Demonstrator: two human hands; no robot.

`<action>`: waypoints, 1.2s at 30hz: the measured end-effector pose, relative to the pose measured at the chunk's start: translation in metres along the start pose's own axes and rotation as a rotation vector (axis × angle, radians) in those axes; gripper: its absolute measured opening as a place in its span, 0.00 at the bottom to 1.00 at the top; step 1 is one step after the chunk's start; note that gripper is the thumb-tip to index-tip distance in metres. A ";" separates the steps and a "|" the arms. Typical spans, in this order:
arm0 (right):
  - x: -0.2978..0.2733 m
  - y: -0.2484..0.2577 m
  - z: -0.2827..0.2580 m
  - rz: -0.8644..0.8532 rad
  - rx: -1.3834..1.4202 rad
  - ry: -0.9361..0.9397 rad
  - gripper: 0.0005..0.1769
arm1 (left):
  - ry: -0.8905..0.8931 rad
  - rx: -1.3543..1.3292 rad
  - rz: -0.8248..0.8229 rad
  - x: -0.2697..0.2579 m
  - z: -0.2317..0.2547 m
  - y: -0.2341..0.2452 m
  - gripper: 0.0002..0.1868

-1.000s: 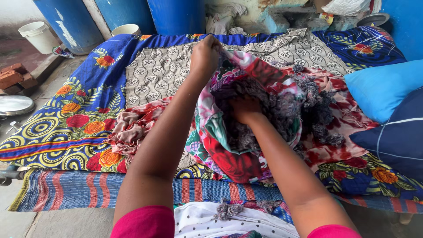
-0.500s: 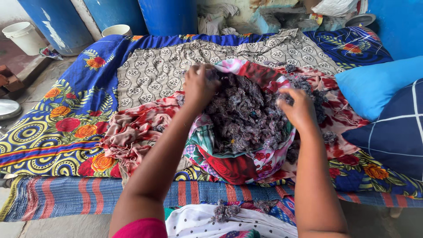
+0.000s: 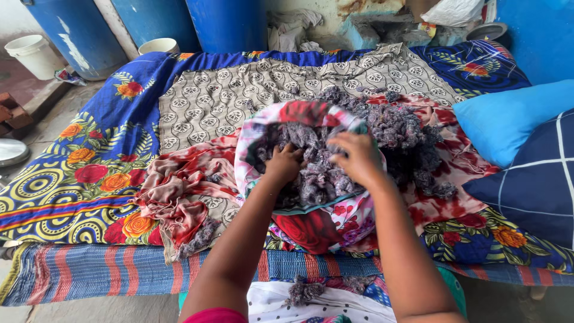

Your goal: The person stuffs loose fiber filling into a patterned fabric bag by hand, spreading and compressing the material inside the bag.

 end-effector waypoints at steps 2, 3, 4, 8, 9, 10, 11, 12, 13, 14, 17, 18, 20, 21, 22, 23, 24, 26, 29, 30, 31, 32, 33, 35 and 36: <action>-0.007 -0.058 0.006 -0.203 -0.180 0.013 0.21 | -0.007 0.034 -0.048 -0.006 -0.008 0.001 0.31; -0.013 -0.088 0.012 -0.304 -0.269 0.019 0.22 | -0.001 0.059 -0.062 -0.010 -0.010 0.000 0.30; -0.020 -0.106 0.025 -0.355 -0.285 -0.035 0.22 | 0.005 0.084 -0.077 -0.014 -0.011 -0.001 0.29; -0.027 -0.142 0.058 -0.472 -0.314 -0.120 0.23 | -0.004 0.111 -0.030 -0.025 -0.009 -0.002 0.27; -0.027 -0.143 0.059 -0.478 -0.310 -0.116 0.24 | -0.016 0.114 -0.030 -0.026 -0.007 0.001 0.28; -0.031 -0.145 0.062 -0.507 -0.307 -0.155 0.24 | -0.029 0.117 -0.029 -0.027 -0.006 0.009 0.30; -0.036 -0.145 0.064 -0.538 -0.310 -0.194 0.23 | -0.044 0.114 -0.027 -0.030 0.000 0.017 0.31; -0.041 -0.144 0.068 -0.569 -0.313 -0.234 0.23 | -0.047 0.137 -0.036 -0.038 0.006 0.023 0.30; -0.039 -0.142 0.066 -0.569 -0.336 -0.206 0.24 | -0.049 0.165 -0.036 -0.046 0.010 0.037 0.28; -0.039 -0.141 0.063 -0.569 -0.360 -0.179 0.24 | -0.051 0.194 -0.036 -0.053 0.015 0.051 0.27; -0.042 -0.137 0.061 -0.558 -0.342 -0.185 0.23 | -0.034 0.210 -0.001 -0.067 0.035 0.082 0.22; -0.045 -0.135 0.061 -0.552 -0.322 -0.205 0.22 | -0.078 0.115 0.092 -0.071 0.048 0.094 0.24; -0.043 -0.133 0.053 -0.548 -0.341 -0.201 0.22 | -0.172 -0.073 0.287 -0.074 0.071 0.115 0.29; -0.041 -0.132 0.049 -0.542 -0.350 -0.201 0.21 | -0.246 -0.085 0.292 -0.069 0.085 0.114 0.29; -0.037 -0.127 0.042 -0.510 -0.348 -0.183 0.20 | -0.319 -0.096 0.297 -0.062 0.098 0.112 0.29; -0.038 -0.122 0.035 -0.479 -0.346 -0.171 0.19 | -0.395 -0.108 0.295 -0.055 0.108 0.107 0.30; -0.039 -0.117 0.028 -0.448 -0.343 -0.158 0.17 | -0.371 -0.065 0.291 -0.042 0.106 0.099 0.31; -0.046 -0.118 0.019 -0.522 -0.426 -0.167 0.20 | -0.324 0.016 0.282 -0.013 0.101 0.075 0.35; -0.059 -0.112 0.006 -0.545 -0.399 -0.174 0.20 | -0.166 0.056 0.199 0.034 0.064 0.018 0.37; -0.062 -0.109 0.003 -0.536 -0.367 -0.175 0.19 | -0.151 0.040 0.202 0.047 0.055 0.001 0.37; -0.062 -0.106 0.000 -0.502 -0.375 -0.158 0.20 | -0.151 0.012 0.212 0.057 0.048 -0.015 0.37; -0.062 -0.105 -0.003 -0.468 -0.384 -0.142 0.20 | -0.165 -0.019 0.225 0.064 0.046 -0.027 0.37; -0.059 -0.103 -0.005 -0.431 -0.389 -0.120 0.21 | -0.148 0.003 0.209 0.072 0.043 -0.035 0.37; -0.058 -0.099 -0.007 -0.374 -0.373 -0.099 0.23 | -0.077 0.083 0.118 0.077 0.038 -0.046 0.37; -0.057 -0.096 -0.007 -0.346 -0.364 -0.087 0.24 | -0.070 0.109 0.113 0.075 0.041 -0.044 0.36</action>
Point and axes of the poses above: each hand's wrist, its own x-axis towards the middle knuckle, its own y-axis out of the back of the hand, z = x × y, the point moved 10 cm from there along x, towards the middle knuckle, and after that the axes turned 8 degrees about y, right-handed, at the moved point
